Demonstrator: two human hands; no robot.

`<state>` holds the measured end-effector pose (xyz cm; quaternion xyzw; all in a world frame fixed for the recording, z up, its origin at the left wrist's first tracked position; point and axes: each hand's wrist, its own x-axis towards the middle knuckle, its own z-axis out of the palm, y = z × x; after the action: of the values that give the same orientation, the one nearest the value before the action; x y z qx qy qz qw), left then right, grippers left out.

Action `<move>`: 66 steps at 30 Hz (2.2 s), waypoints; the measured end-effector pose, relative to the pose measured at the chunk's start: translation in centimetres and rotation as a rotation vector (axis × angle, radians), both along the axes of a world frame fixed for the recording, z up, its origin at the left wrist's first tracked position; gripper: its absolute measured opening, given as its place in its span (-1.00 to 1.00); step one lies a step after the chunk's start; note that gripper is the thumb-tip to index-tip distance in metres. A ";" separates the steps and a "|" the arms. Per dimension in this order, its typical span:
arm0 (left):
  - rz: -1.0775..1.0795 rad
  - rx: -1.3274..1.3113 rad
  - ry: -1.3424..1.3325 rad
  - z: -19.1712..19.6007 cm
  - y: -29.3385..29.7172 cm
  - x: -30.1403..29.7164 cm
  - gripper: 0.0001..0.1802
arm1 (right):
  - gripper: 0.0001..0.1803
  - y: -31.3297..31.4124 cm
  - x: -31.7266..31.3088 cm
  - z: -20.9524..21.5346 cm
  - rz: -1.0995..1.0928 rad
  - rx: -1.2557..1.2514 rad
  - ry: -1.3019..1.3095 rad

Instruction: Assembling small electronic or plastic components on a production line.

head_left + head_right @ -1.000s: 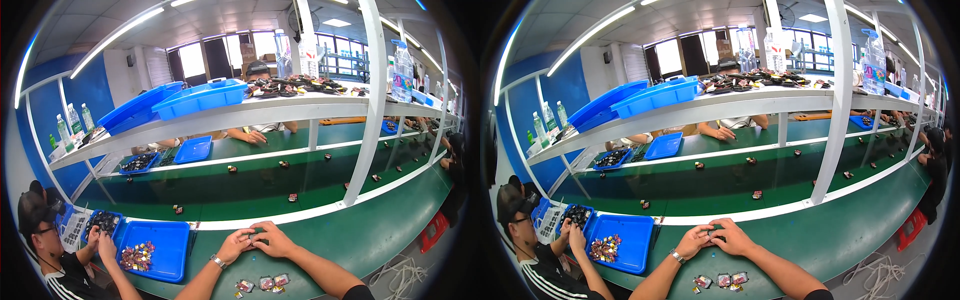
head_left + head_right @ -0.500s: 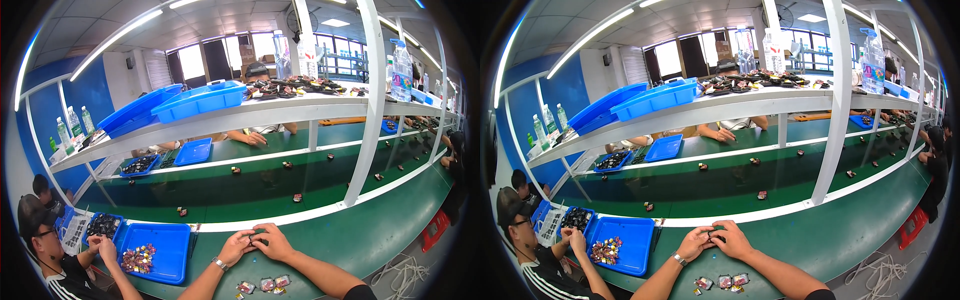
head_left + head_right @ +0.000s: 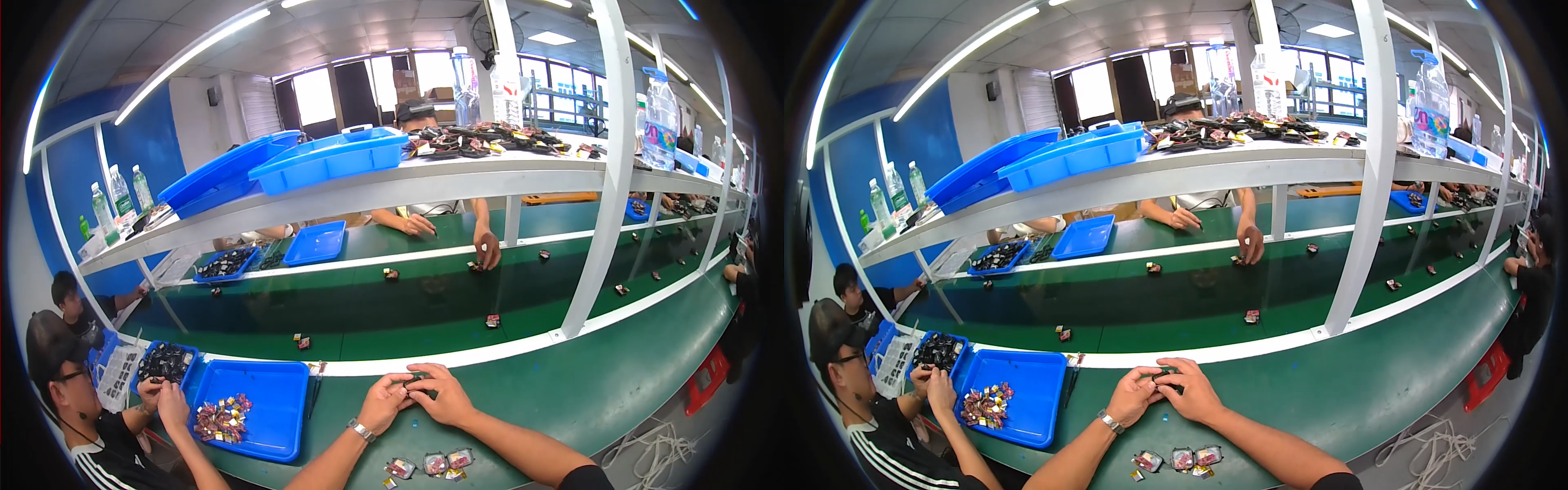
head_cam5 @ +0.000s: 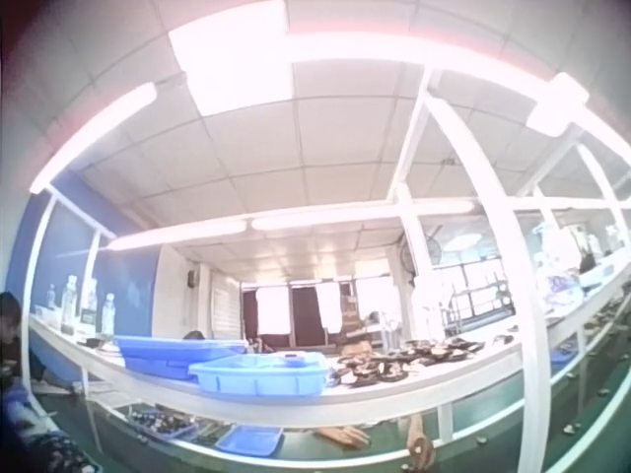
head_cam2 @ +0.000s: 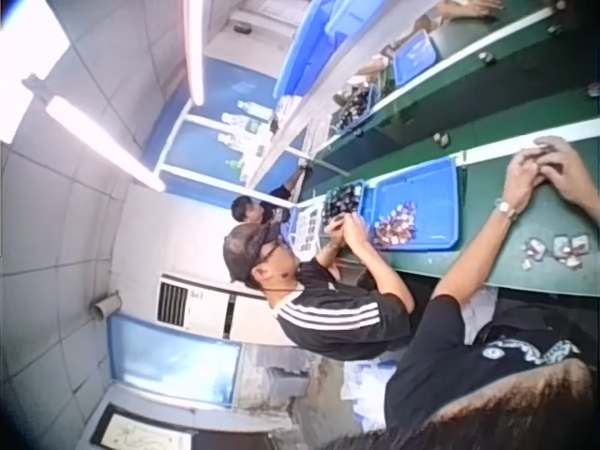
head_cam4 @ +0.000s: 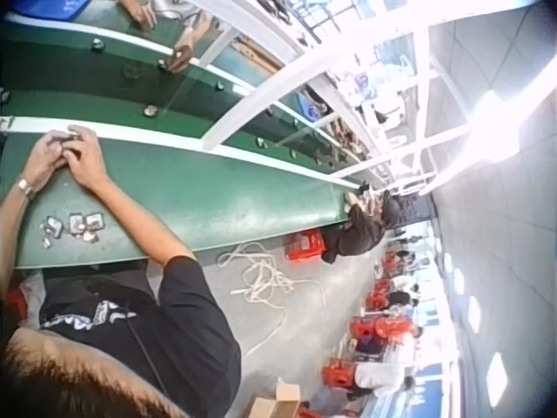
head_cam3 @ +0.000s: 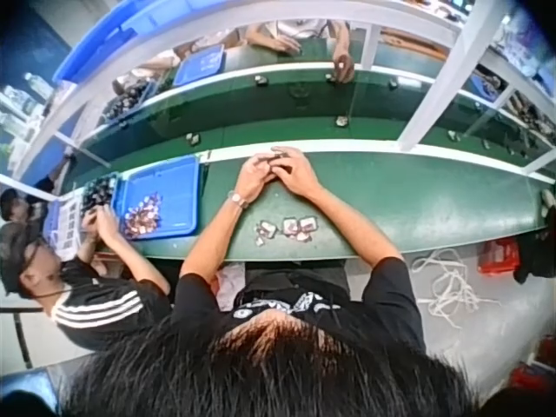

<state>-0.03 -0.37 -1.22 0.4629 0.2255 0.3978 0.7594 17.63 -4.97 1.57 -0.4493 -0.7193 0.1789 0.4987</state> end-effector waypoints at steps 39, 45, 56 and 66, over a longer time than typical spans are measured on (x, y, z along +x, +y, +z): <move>0.013 -0.089 -0.089 0.2 -0.1 0.2 -0.63 | -0.82 -0.5 -0.6 1.4 -0.218 0.300 -0.278; 0.026 -0.079 -0.053 0.3 -0.2 0.3 -0.63 | -0.86 0.0 -0.4 0.6 -0.205 0.324 -0.293; 0.149 0.024 0.098 0.7 -0.6 1.0 -0.69 | -0.82 -0.3 -0.9 0.9 -0.231 0.325 -0.337; 0.287 0.171 0.293 0.1 -0.6 1.4 -0.74 | -0.81 0.4 -0.9 -0.3 -0.124 -0.207 0.277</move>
<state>1.37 -1.00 -1.08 0.5415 0.3623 0.4480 0.6122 16.76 -4.53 1.30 -0.5126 -0.5925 0.2811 0.5543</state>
